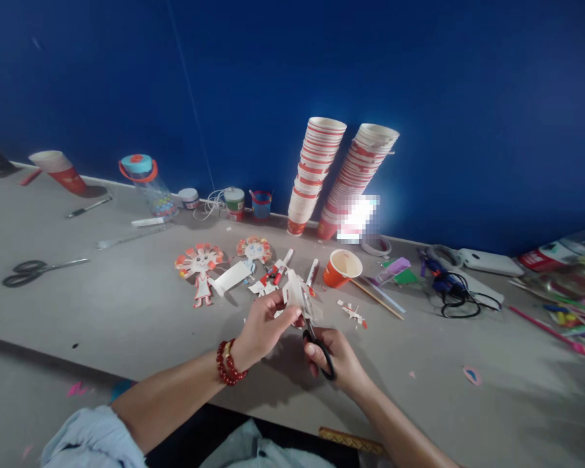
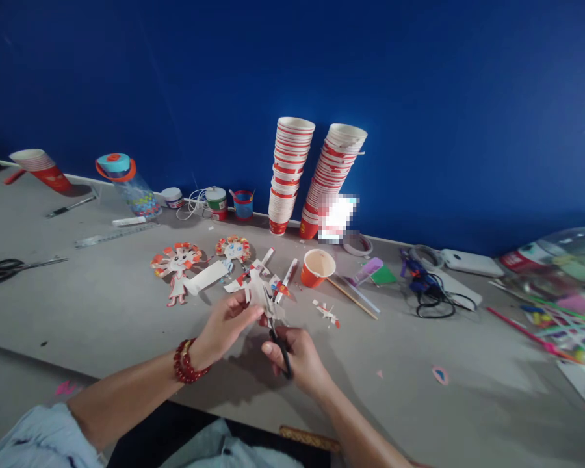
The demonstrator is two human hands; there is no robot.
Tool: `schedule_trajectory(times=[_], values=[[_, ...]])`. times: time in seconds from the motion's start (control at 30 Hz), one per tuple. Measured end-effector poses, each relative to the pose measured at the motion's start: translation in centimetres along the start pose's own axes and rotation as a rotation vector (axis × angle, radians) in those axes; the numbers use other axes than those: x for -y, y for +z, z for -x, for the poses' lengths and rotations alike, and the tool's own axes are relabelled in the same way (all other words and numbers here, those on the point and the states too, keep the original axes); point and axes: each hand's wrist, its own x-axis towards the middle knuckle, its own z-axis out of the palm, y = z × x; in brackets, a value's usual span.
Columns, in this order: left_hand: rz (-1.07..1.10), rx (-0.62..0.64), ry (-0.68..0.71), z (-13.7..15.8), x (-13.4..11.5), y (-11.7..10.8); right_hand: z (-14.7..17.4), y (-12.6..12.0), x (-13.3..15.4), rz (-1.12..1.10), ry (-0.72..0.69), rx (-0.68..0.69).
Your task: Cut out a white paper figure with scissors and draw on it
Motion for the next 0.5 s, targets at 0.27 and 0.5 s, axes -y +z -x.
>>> schedule_trajectory(times=[0.27, 0.5], values=[[0.073, 0.023, -0.011, -0.15, -0.03, 0.17, -0.11, -0.01, -0.28, -0.068, -0.003, 0.005], [0.076, 0.032, -0.017, -0.12, -0.03, 0.1, -0.04, -0.02, 0.06, -0.031, 0.003, -0.005]])
